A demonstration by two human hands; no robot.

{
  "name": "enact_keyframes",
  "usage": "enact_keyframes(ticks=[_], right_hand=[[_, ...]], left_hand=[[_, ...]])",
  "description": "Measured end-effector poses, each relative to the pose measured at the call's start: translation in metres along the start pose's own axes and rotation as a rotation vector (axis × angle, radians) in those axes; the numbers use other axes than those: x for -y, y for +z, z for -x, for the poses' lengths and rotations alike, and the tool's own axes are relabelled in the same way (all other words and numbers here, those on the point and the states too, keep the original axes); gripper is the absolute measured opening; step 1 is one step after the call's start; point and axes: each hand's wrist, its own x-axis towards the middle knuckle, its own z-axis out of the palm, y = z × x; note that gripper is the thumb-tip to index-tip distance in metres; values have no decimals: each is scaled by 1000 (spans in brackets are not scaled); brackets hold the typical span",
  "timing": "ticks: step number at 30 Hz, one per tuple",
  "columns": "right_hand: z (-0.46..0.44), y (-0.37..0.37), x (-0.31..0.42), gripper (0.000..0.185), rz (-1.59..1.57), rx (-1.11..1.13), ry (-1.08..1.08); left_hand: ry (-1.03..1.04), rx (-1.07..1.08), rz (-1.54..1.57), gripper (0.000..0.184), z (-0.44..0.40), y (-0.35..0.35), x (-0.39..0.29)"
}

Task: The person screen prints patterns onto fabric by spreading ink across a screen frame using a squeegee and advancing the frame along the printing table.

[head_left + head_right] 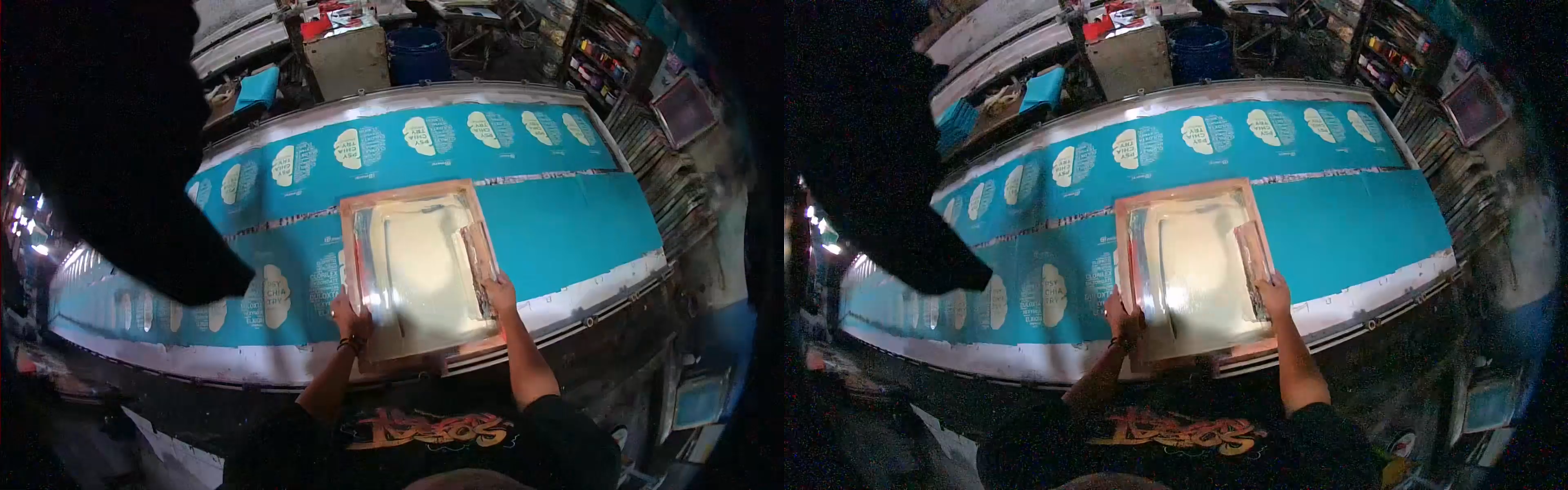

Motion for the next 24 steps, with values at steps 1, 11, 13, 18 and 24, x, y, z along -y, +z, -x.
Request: enact_keyframes(ticks=[1,11,13,18,24], right_hand=[[5,4,12,46,-1,-15,4],[-160,124,186,37,982,327,-683],[-219,151,198,37,934,389,-544],[-94,121,137,32,883,167,-801],[113,28,62,40,797,236,-775]], left_hand=[[3,-2,1,85,-10,3,-4],[632,435,-441,67,-278,38,-112],[343,663,-627,56,-296,14,-174],[622,358,-126,46,-166,70,-76],[697,351,-223,47,83,37,9]])
